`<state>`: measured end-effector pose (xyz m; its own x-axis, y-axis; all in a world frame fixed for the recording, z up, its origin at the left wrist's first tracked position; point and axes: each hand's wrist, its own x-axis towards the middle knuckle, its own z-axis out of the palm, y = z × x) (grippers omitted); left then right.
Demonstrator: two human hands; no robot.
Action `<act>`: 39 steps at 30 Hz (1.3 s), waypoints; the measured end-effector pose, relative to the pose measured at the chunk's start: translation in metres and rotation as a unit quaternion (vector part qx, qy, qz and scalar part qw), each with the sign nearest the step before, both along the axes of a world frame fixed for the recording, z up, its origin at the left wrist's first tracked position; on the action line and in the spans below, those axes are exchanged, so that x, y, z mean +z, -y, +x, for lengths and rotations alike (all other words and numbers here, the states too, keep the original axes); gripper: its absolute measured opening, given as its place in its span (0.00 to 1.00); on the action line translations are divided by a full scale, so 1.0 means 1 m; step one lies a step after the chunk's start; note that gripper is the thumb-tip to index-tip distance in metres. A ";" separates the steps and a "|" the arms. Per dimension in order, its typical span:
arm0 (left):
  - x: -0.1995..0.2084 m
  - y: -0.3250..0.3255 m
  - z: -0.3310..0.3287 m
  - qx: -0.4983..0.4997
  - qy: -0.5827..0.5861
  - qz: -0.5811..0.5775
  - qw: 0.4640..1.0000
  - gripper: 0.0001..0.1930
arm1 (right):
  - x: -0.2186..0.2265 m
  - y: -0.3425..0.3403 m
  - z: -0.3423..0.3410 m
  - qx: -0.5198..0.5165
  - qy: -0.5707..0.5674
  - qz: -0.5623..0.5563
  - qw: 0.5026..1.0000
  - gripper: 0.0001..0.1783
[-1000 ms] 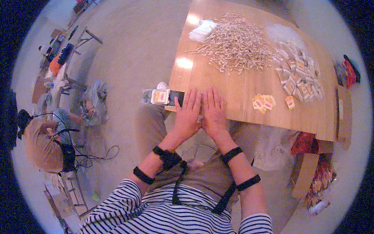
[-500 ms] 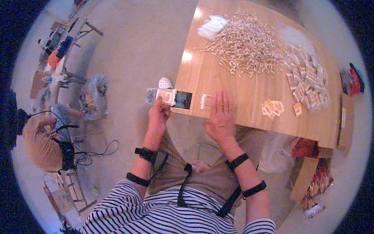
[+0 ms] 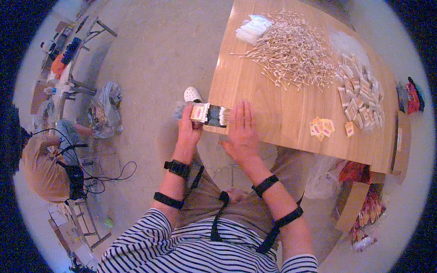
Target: Packaging cotton swabs into small plastic bags and sealing them with stickers.
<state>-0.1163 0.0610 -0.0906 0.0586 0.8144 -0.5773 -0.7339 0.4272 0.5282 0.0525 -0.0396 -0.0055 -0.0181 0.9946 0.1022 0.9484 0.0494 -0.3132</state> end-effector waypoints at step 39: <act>0.039 0.007 0.014 0.064 -0.245 0.089 0.963 0.16 | 0.002 -0.006 -0.030 -0.088 0.066 -0.048 0.993 0.69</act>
